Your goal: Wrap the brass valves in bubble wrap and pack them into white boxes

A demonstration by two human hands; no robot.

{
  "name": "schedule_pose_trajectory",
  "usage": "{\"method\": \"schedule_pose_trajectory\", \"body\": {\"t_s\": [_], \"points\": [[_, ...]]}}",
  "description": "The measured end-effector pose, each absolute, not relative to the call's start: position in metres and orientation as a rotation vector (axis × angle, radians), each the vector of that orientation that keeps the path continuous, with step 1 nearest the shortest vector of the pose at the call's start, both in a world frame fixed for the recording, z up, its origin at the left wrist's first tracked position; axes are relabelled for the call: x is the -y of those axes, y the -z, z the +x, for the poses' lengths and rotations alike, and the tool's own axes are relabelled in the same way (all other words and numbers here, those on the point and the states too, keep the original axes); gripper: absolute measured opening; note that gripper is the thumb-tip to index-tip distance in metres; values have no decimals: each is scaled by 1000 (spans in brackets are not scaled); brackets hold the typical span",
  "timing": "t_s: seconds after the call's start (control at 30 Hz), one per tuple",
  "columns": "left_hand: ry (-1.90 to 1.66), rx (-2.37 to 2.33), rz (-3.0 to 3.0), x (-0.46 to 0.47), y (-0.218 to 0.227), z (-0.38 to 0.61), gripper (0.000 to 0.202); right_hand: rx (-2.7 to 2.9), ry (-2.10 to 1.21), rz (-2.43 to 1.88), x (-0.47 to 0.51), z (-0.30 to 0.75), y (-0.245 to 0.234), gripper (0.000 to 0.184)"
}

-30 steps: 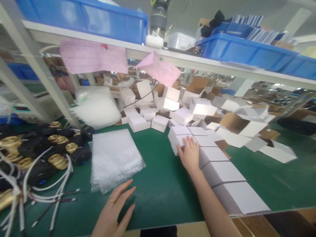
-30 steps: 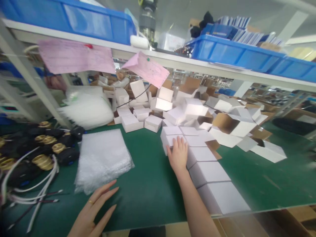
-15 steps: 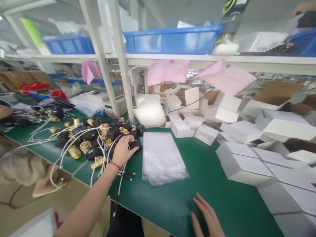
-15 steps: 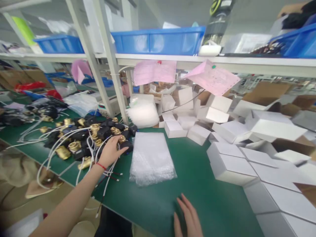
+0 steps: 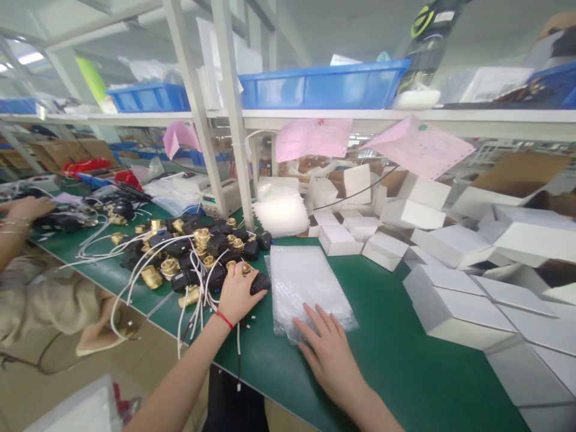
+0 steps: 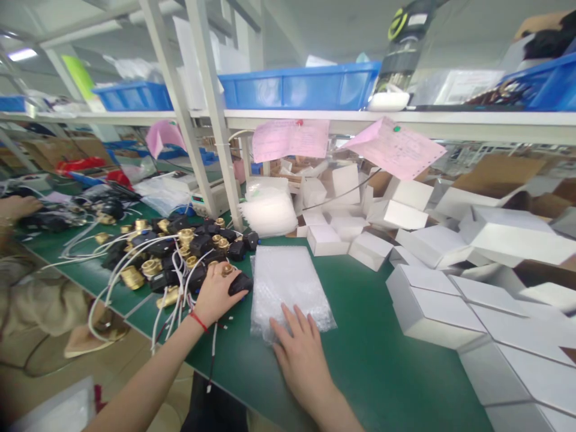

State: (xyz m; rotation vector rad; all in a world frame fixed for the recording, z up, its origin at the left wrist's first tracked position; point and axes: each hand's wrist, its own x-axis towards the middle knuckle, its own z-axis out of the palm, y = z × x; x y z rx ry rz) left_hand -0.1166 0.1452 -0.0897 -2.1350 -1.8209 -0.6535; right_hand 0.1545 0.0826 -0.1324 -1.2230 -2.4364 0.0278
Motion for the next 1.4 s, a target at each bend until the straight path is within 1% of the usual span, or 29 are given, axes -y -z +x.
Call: {"method": "schedule_pose_trajectory", "body": {"t_s": [0.1, 0.23, 0.37, 0.47, 0.6, 0.7, 0.8, 0.9, 0.97, 1.07, 1.2, 1.4], "points": [[750, 1860, -2107, -128, 95, -115, 35, 2461, 6, -1315, -114, 164, 138, 45], [890, 1948, -2068, -114, 99, -109, 30, 2305, 141, -1439, -151, 197, 149, 37], [935, 2000, -2017, -109, 100, -101, 29, 2153, 198, -1399, -152, 204, 152, 35], [963, 2016, -1986, -105, 103, -93, 27, 2079, 89, -1159, -128, 176, 143, 35], [1129, 1976, -2066, -97, 108, -88, 33, 2085, -151, -898, -99, 118, 122, 47], [1251, 1909, -2188, -94, 106, -105, 30, 2150, -258, -791, -98, 86, 114, 54], [1225, 1909, -1975, -98, 96, -148, 28, 2138, -264, -716, -102, 73, 120, 52], [1084, 2048, -1652, -104, 85, -207, 33, 2084, -285, -712, -103, 75, 132, 50], [994, 2174, -1612, -106, 82, -243, 35, 2049, -315, -736, -102, 78, 138, 45], [926, 2246, -1756, -106, 81, -277, 36, 2000, -352, -768, -101, 81, 142, 39], [933, 2323, -1925, -94, 81, -286, 41, 1985, -396, -767, -100, 80, 141, 36], [1078, 2420, -1706, -58, 86, -266, 40, 2033, -439, -738, -94, 87, 134, 32]]}}
